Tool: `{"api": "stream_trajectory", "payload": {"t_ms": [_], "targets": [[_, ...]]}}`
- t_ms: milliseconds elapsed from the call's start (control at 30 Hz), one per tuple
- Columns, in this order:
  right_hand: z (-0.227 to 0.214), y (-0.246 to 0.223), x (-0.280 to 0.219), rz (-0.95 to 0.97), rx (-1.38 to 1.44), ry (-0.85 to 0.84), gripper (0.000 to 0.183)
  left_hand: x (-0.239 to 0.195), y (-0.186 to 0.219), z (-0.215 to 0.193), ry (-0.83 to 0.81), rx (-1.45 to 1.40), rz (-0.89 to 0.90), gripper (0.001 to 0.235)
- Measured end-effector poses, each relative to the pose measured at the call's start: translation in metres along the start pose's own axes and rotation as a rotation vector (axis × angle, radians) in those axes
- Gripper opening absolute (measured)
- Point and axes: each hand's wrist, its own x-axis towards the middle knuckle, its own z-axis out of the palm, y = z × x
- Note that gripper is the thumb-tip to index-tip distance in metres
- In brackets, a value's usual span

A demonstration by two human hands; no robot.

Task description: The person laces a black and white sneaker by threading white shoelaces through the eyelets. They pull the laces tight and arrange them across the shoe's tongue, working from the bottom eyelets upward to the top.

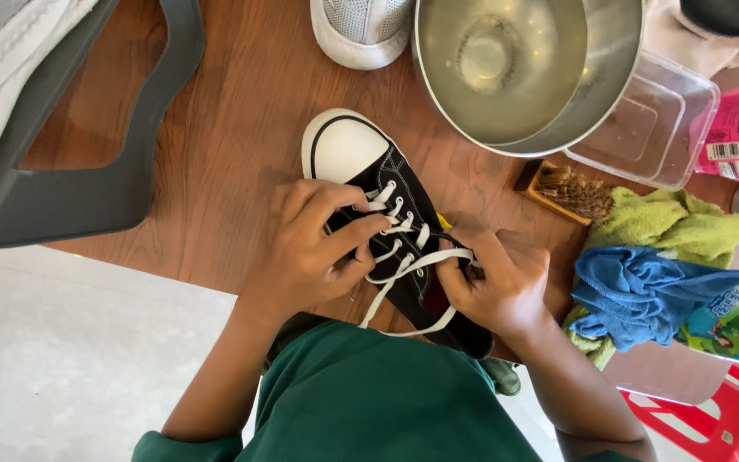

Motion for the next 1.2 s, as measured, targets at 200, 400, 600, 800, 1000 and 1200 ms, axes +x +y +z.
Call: {"api": "stream_trajectory", "payload": {"t_ms": [200,400,600,800,1000,1200], "targets": [[0.007,0.011,-0.009,0.037,0.12,-0.038,0.011,0.0,0.001,-0.002,-0.024,-0.001,-0.012,0.022],[0.004,0.01,-0.001,0.0,0.19,-0.109,0.014,-0.003,0.001,0.001,-0.032,0.074,-0.007,0.023],[-0.006,-0.009,0.026,-0.059,0.064,-0.193,0.03,-0.004,-0.001,0.007,0.045,0.195,-0.076,0.026],[-0.002,-0.005,0.022,-0.104,-0.006,-0.061,0.006,0.014,0.004,0.003,0.056,0.175,-0.099,0.02],[0.008,-0.002,0.0,-0.024,0.014,0.028,0.01,0.008,0.001,0.005,0.03,0.366,-0.074,0.02],[0.009,-0.001,0.003,-0.035,0.099,0.064,0.007,-0.002,-0.001,0.007,0.063,0.366,-0.099,0.022]]}}
